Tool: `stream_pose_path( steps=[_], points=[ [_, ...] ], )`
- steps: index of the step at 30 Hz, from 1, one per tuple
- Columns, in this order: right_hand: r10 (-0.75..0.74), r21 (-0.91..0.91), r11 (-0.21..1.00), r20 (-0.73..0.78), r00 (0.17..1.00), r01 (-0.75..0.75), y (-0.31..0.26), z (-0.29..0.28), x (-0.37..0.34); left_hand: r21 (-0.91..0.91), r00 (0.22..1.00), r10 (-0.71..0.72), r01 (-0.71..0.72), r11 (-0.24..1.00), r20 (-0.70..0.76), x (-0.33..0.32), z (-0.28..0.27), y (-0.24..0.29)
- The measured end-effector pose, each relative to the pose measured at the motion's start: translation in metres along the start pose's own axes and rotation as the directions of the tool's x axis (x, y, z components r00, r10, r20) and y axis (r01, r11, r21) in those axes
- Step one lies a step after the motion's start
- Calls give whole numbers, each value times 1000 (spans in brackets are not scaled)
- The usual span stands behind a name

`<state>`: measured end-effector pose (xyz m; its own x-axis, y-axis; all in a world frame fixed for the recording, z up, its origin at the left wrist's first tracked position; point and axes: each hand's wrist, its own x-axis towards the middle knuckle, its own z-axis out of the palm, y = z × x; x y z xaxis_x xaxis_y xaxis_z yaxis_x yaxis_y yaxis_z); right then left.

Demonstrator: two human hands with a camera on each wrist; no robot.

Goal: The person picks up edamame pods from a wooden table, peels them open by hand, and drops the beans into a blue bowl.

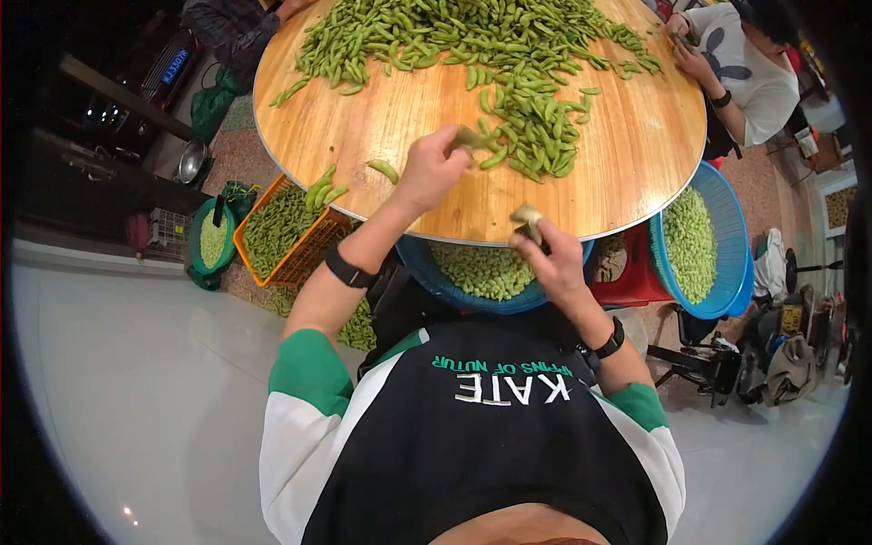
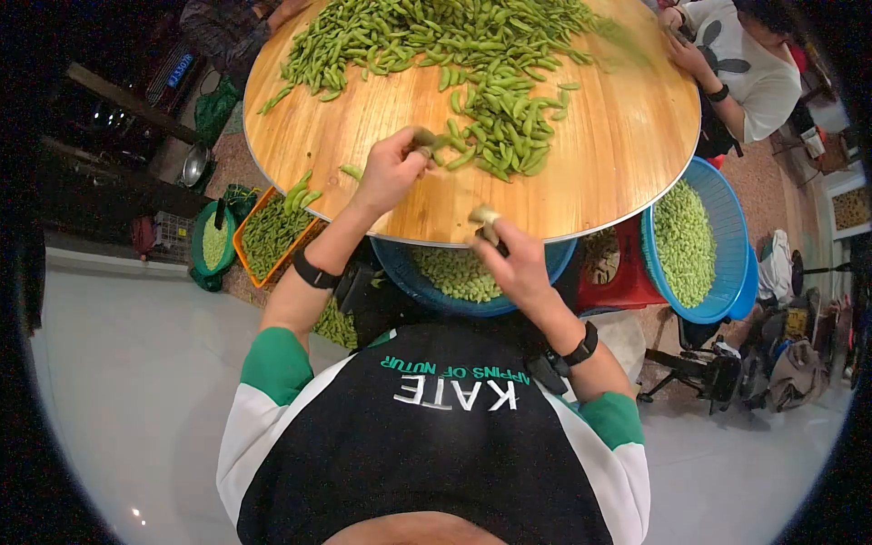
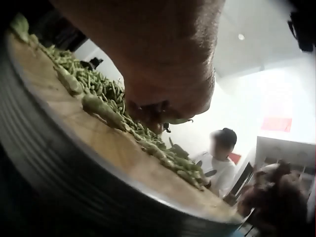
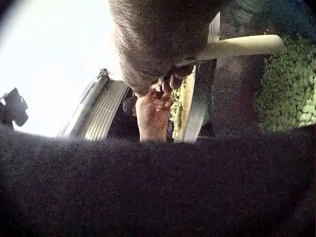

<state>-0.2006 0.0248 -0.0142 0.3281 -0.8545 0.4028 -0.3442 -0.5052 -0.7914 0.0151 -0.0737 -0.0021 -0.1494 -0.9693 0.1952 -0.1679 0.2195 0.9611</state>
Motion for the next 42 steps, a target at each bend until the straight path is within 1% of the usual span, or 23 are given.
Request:
stream_pose_path(
  steps=[1,2,3,4,6,8,10,11,13,16,19,23,26,29,31,32,34,35,37,38,40,41,42],
  points=[
    [256,249,933,49,965,-260,-11,-6,9,-2,1000,-2,2,1000,4,-8,3,6],
    [475,462,740,156,866,-489,-16,-10,15,-198,985,-157,169,966,75,-18,7,15],
    [442,593,657,196,875,-465,-12,-6,15,-371,941,-291,337,866,174,-26,11,21],
    [448,592,656,194,873,-468,-12,-5,16,-373,939,-292,340,863,180,-33,16,22],
    [419,773,473,225,879,-423,-15,-3,18,-489,925,-284,375,787,253,-44,25,25],
    [396,777,463,247,884,-425,-15,-3,16,-509,922,-299,385,770,246,-51,29,26],
    [398,830,354,283,872,-431,-15,-2,15,-518,931,-241,353,779,272,-55,30,25],
    [400,830,353,284,871,-433,-14,-2,14,-518,931,-243,355,778,273,-56,31,25],
    [388,869,245,319,865,-430,-14,-2,11,-516,923,-246,371,772,296,-59,32,27],
    [378,857,290,306,874,-426,-16,-1,9,-544,919,-246,382,747,308,-63,33,26],
    [379,878,246,302,874,-410,-18,-2,9,-554,918,-261,390,736,299,-66,36,31],
    [367,861,258,332,869,-438,-17,-4,7,-559,931,-228,354,750,284,-67,37,30],
    [384,843,330,291,876,-425,-19,-1,8,-581,940,-188,326,746,286,-67,38,23],
    [423,828,379,242,873,-413,-21,2,8,-660,928,-234,370,654,289,-68,41,19],
    [413,898,160,316,854,-410,-23,-2,11,-755,897,-244,443,484,369,-67,42,16],
    [412,898,161,317,854,-410,-22,-3,10,-756,897,-244,441,484,368,-67,41,17],
    [346,917,-8,376,860,-398,-18,-5,8,-780,841,-277,537,321,465,-67,41,20],
    [347,917,-6,375,860,-398,-15,-6,7,-780,841,-276,537,321,465,-66,41,17],
    [270,908,-136,419,867,-397,-8,-6,6,-764,773,-194,631,138,603,-62,38,13],
    [271,907,-137,421,866,-398,-5,-6,4,-764,773,-195,630,137,603,-63,36,13],
    [366,900,-193,437,822,-392,0,-5,2,-609,835,-293,543,579,466,-60,35,22],
    [367,900,-194,436,821,-391,-1,-6,2,-609,834,-293,543,578,466,-62,37,21],
    [379,889,-202,457,804,-410,-3,-6,1,-402,965,-56,159,902,254,-65,42,20]
  ],
)
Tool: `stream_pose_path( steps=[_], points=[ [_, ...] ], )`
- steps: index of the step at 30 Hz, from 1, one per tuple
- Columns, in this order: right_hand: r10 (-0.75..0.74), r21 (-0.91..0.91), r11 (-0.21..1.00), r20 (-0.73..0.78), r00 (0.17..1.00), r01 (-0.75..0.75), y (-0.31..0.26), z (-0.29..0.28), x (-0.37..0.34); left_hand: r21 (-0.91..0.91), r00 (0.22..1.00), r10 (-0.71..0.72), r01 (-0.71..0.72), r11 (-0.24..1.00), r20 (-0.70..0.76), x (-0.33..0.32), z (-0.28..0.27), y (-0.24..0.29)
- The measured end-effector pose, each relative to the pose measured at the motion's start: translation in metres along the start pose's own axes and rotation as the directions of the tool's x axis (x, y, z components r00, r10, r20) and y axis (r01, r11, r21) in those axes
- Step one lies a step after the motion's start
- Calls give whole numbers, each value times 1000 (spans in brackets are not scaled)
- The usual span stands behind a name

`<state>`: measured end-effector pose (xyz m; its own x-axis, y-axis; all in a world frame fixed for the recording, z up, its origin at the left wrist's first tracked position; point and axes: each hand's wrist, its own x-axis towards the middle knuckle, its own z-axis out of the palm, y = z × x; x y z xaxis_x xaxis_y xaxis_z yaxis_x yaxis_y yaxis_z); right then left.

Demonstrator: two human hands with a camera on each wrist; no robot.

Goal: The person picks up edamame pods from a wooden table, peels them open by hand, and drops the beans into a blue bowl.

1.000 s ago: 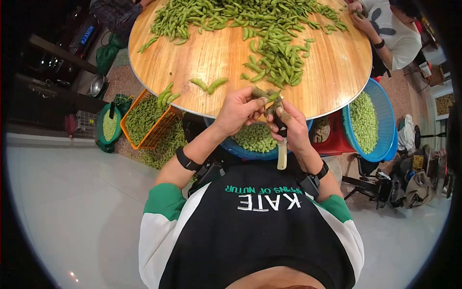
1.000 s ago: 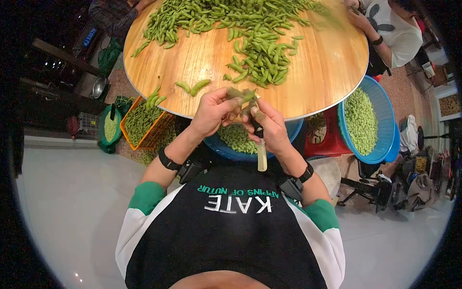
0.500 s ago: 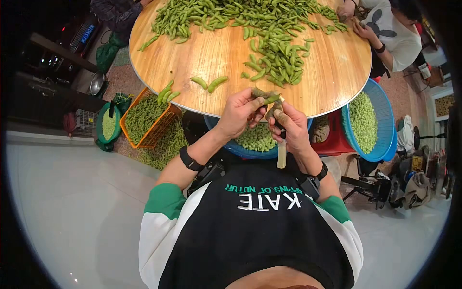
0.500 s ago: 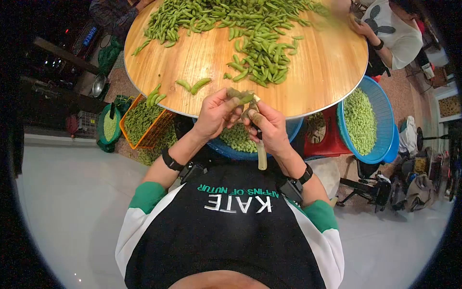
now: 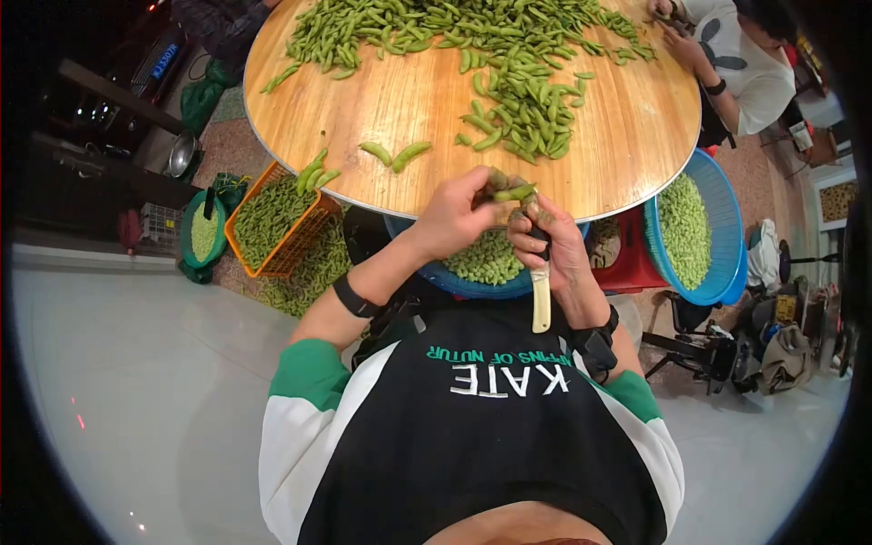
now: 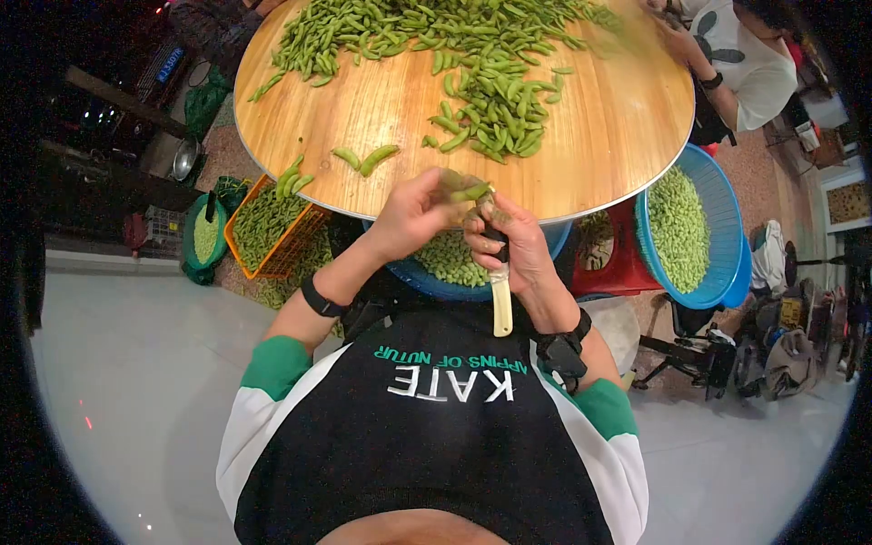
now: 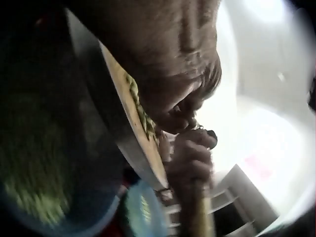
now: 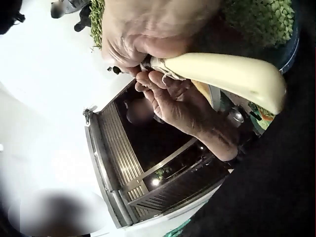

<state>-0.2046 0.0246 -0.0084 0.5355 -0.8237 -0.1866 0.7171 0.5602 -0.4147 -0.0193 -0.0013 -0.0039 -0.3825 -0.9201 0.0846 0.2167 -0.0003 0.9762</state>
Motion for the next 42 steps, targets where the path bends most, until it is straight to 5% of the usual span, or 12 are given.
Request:
stream_pose_path(
  steps=[1,2,4,8,20,22,23,31,36,38,40,42],
  points=[
    [24,-2,1000,-18,1000,-24,0,1,-1,413,940,339,-322,852,33,-1,3,-1],
    [27,0,1000,-21,999,-27,1,1,-2,411,941,336,-318,854,30,-2,-1,1],
    [90,40,995,6,996,-90,3,1,-2,802,831,439,-501,326,340,-4,-11,19],
    [163,85,983,24,986,-164,5,4,-5,765,818,395,-551,332,418,-7,-15,31],
    [14,51,999,20,1000,-15,10,25,0,685,829,557,-437,584,54,0,4,16],
    [-25,-47,999,-7,1000,24,5,33,-2,169,983,68,-39,985,-170,-2,8,11],
    [-92,-242,967,-56,994,76,5,35,-5,170,983,68,-39,985,-168,-1,6,7],
    [-351,-859,500,-83,933,112,16,21,-11,97,996,34,-26,995,-84,-3,11,4],
    [-516,-916,-167,396,760,363,20,3,-9,-205,985,-162,147,968,-63,1,19,-2],
    [-530,-921,-177,387,755,347,17,6,-11,-200,989,-148,140,970,-27,4,20,-7],
    [-412,-936,289,67,909,201,10,20,-20,-204,991,-136,134,970,8,4,23,-10],
    [-314,-843,532,-104,944,84,-1,22,-25,-120,990,-142,141,983,2,2,27,-6]
  ],
)
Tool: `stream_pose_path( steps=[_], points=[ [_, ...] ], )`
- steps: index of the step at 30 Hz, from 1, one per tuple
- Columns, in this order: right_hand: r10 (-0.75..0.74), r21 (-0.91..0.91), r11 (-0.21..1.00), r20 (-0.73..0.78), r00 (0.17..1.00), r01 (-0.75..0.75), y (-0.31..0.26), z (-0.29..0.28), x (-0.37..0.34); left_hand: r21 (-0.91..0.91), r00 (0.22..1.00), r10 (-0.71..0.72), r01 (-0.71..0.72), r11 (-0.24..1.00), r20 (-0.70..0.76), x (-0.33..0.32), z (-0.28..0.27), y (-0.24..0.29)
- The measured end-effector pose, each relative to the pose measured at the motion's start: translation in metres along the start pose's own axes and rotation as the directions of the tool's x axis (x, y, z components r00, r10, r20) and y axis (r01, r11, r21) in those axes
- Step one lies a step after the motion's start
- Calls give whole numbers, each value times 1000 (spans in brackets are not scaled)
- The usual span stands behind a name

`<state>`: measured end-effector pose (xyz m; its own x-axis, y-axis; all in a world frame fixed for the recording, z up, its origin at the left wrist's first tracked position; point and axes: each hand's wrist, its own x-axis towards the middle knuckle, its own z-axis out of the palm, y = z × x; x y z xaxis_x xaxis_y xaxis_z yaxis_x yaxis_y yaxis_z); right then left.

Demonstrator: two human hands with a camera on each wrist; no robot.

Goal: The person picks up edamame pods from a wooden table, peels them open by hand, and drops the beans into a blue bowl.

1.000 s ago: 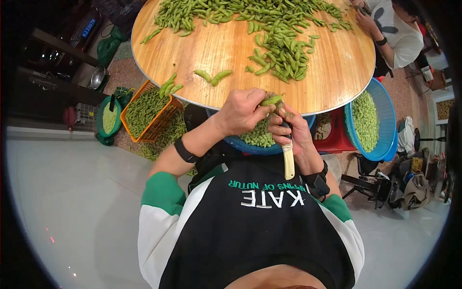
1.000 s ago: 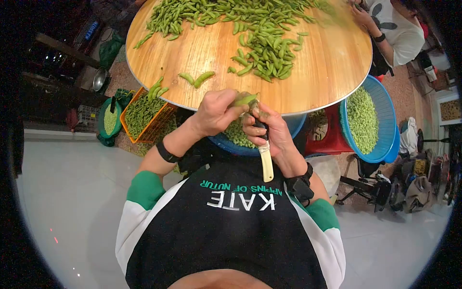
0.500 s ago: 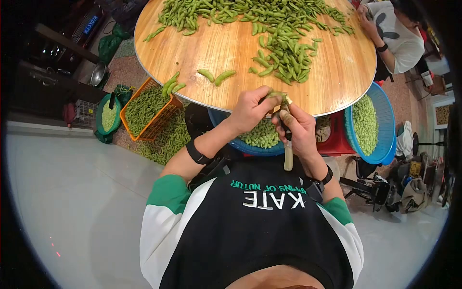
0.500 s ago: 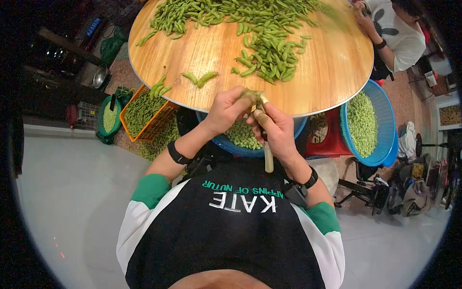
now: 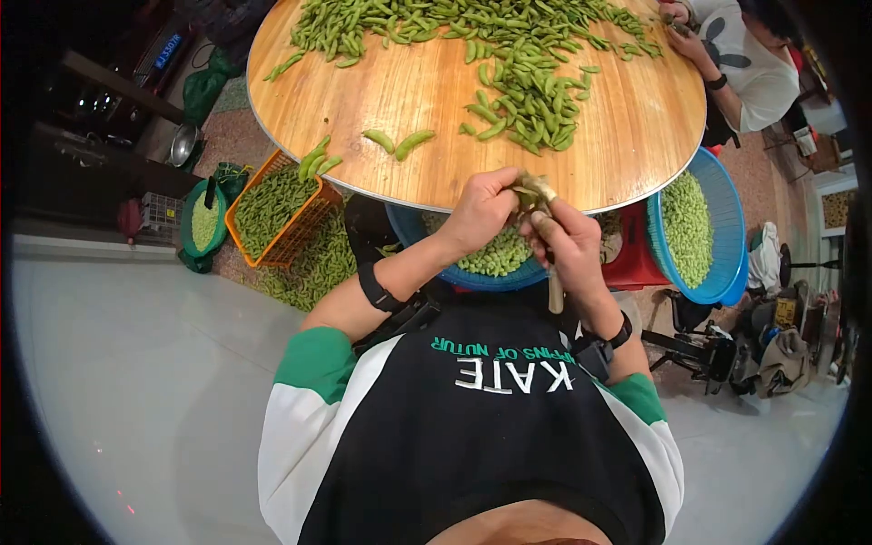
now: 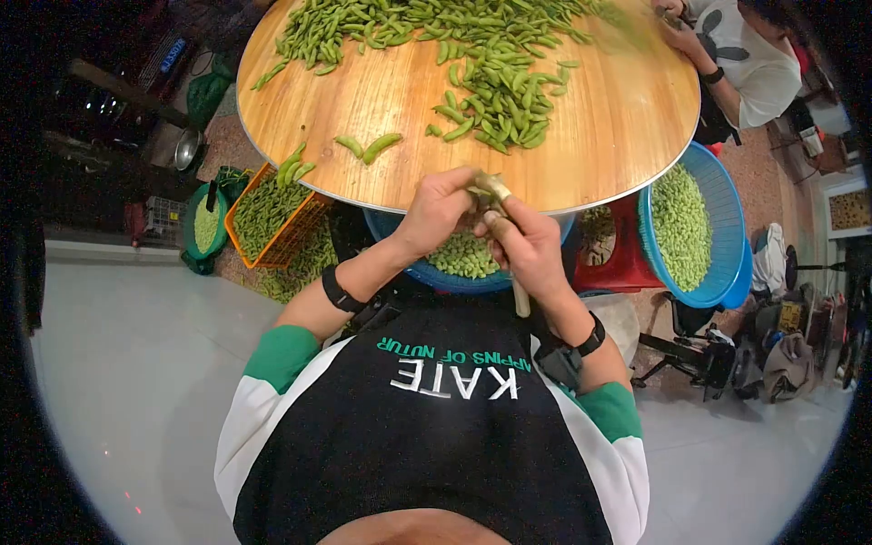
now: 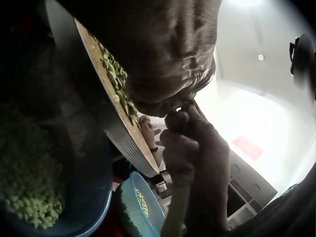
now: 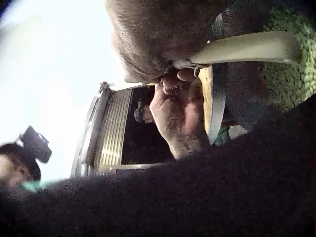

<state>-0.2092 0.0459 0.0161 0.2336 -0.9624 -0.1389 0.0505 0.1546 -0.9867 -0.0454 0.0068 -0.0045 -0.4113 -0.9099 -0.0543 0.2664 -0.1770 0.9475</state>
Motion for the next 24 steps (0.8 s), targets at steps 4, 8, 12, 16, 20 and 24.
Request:
stream_pose_path(
  steps=[4,8,12,16,20,24],
  points=[
    [45,203,978,13,999,-47,0,-16,-6,240,1000,-6,3,971,10,-13,4,8],
    [68,270,959,86,994,-89,-1,-22,-11,386,967,255,-244,890,22,-21,8,-5],
    [37,184,981,146,989,-64,16,-11,-8,130,985,155,-144,981,-79,-26,4,2],
    [20,200,979,81,996,-36,23,-7,2,594,942,278,-118,796,-186,-33,-37,16],
    [55,94,993,134,989,-68,28,-8,5,997,706,705,-26,-67,66,-10,-73,39],
    [0,69,998,153,988,-11,26,1,11,972,756,643,-220,79,119,31,-67,17]
  ],
)
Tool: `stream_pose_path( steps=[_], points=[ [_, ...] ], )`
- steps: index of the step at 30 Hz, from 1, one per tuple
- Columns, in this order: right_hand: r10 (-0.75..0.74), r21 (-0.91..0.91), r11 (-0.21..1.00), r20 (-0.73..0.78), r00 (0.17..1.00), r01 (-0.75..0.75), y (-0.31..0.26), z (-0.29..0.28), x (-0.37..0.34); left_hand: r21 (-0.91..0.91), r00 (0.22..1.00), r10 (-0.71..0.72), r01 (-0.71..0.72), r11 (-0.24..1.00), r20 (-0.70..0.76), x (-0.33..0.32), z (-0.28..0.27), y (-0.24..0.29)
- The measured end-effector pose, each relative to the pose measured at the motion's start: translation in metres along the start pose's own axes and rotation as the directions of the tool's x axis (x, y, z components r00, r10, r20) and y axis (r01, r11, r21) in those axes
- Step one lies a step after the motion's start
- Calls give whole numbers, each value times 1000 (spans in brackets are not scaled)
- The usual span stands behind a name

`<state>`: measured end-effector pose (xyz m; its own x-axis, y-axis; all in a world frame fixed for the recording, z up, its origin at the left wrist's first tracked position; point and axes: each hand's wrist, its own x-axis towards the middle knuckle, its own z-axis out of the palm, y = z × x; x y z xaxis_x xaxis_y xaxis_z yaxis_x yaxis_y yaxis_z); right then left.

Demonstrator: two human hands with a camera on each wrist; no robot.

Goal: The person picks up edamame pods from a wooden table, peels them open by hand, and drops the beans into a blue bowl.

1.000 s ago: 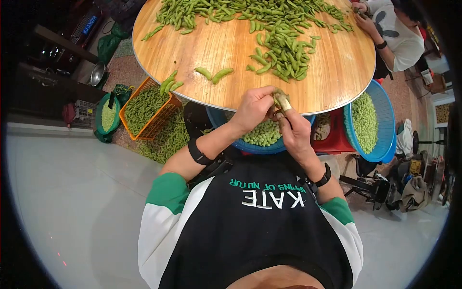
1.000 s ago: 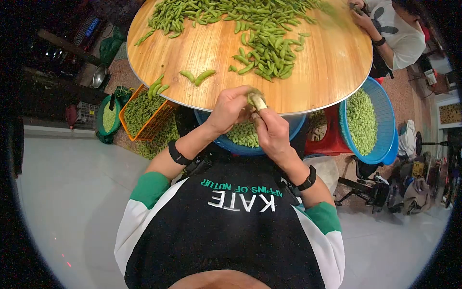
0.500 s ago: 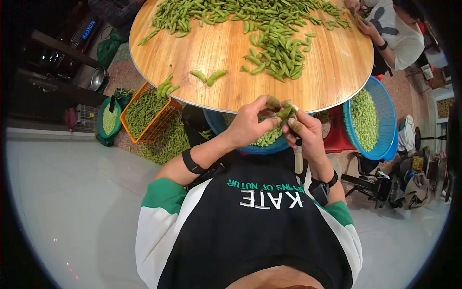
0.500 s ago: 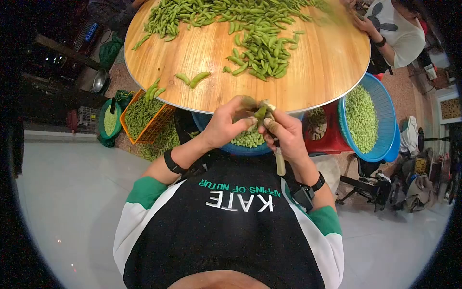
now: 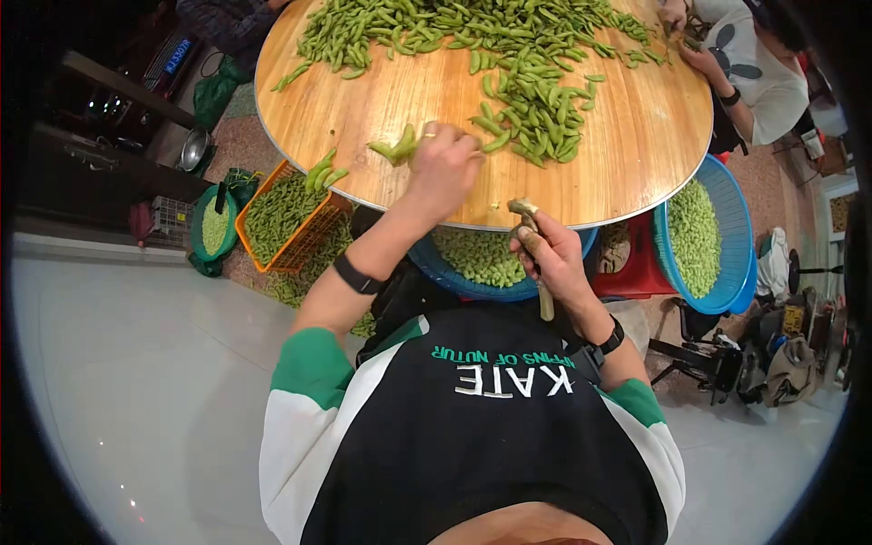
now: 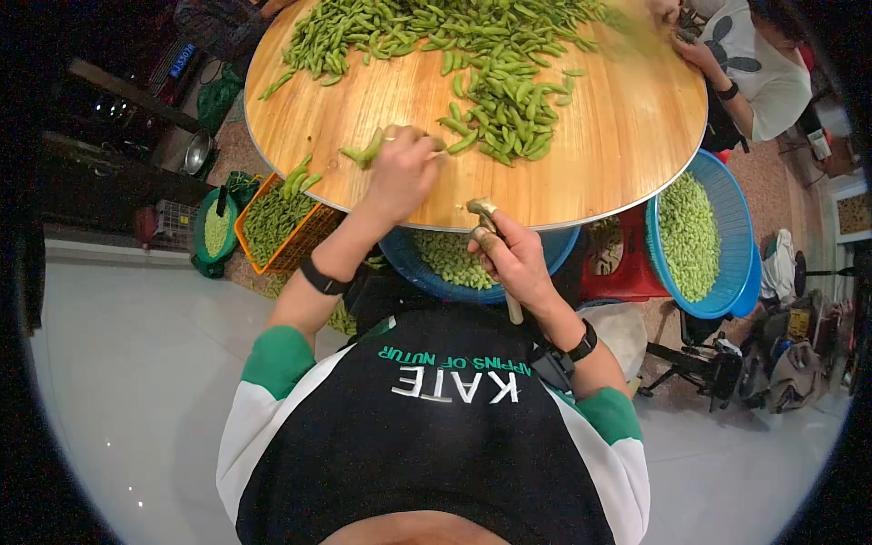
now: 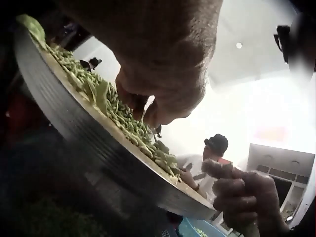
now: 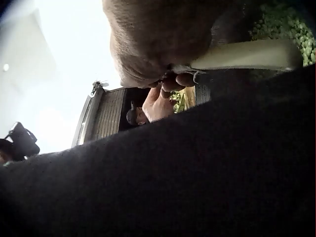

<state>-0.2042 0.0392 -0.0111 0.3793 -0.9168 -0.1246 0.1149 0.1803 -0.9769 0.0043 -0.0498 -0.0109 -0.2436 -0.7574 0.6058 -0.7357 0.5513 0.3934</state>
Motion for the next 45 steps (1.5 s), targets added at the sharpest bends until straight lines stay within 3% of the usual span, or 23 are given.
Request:
stream_pose_path(
  steps=[5,9,10,11,12,14,19,21,24,28,31,33,34,36,37,39,40,41,42,43,44,45],
  points=[
    [15,83,997,-93,996,-7,4,-4,1,111,999,-11,6,994,47,13,35,-5],
    [11,174,985,-125,992,11,5,-9,7,-36,999,-40,41,998,31,9,16,8],
    [12,252,968,-119,993,19,2,-8,10,-371,952,-239,295,880,191,5,9,14],
    [13,327,945,-113,994,25,0,-7,12,-602,845,-352,534,594,402,1,4,21],
    [16,328,944,-117,993,24,-2,-6,15,-602,844,-351,536,592,406,-3,0,28],
    [9,428,904,-49,999,13,-5,-3,19,-747,808,-327,583,320,490,-10,-7,40],
    [-4,475,880,14,1000,-3,-5,2,18,-708,764,-337,641,297,550,-17,-15,45],
    [-10,470,883,31,999,-6,-5,1,17,-709,734,-353,669,225,580,-18,-16,48],
    [-18,495,869,38,999,-4,-6,0,15,-732,782,-314,618,285,538,-17,-15,52],
    [-36,437,899,16,999,25,-8,2,11,-750,777,-321,619,231,542,-19,-14,56],
    [-42,387,921,-2,999,40,-8,4,12,-741,789,-322,608,284,524,-22,-10,52],
    [-64,211,975,-45,997,72,-4,5,11,-740,728,-317,664,105,608,-24,-5,48],
    [-64,211,975,-44,997,72,-4,4,12,-741,728,-317,664,105,608,-23,-5,45],
    [-59,343,938,3,998,54,-5,2,12,-599,583,-146,752,-276,799,-20,-7,34],
    [-58,342,938,6,998,52,-5,0,12,-600,584,-149,750,-277,798,-21,-5,32],
    [-22,183,983,15,1000,19,-6,-5,11,-357,489,56,707,-610,871,-24,1,29],
    [-22,183,983,16,1000,19,1,-6,14,-359,490,56,706,-610,870,-25,0,29],
    [-341,-167,927,1,940,337,15,-8,17,-389,488,24,724,-570,873,-26,-1,30],
    [-609,-484,662,98,787,573,18,-7,19,-415,486,-5,741,-529,874,-28,-1,31],
    [-515,-482,733,69,854,480,18,-9,14,-413,485,-3,741,-529,874,-29,-1,33],
    [-514,-482,733,68,855,480,15,-10,11,-507,515,-93,770,-388,852,-29,-1,35],
    [-299,-254,925,-26,954,283,9,-9,7,-579,552,-177,781,-232,815,-29,-1,38]
  ],
)
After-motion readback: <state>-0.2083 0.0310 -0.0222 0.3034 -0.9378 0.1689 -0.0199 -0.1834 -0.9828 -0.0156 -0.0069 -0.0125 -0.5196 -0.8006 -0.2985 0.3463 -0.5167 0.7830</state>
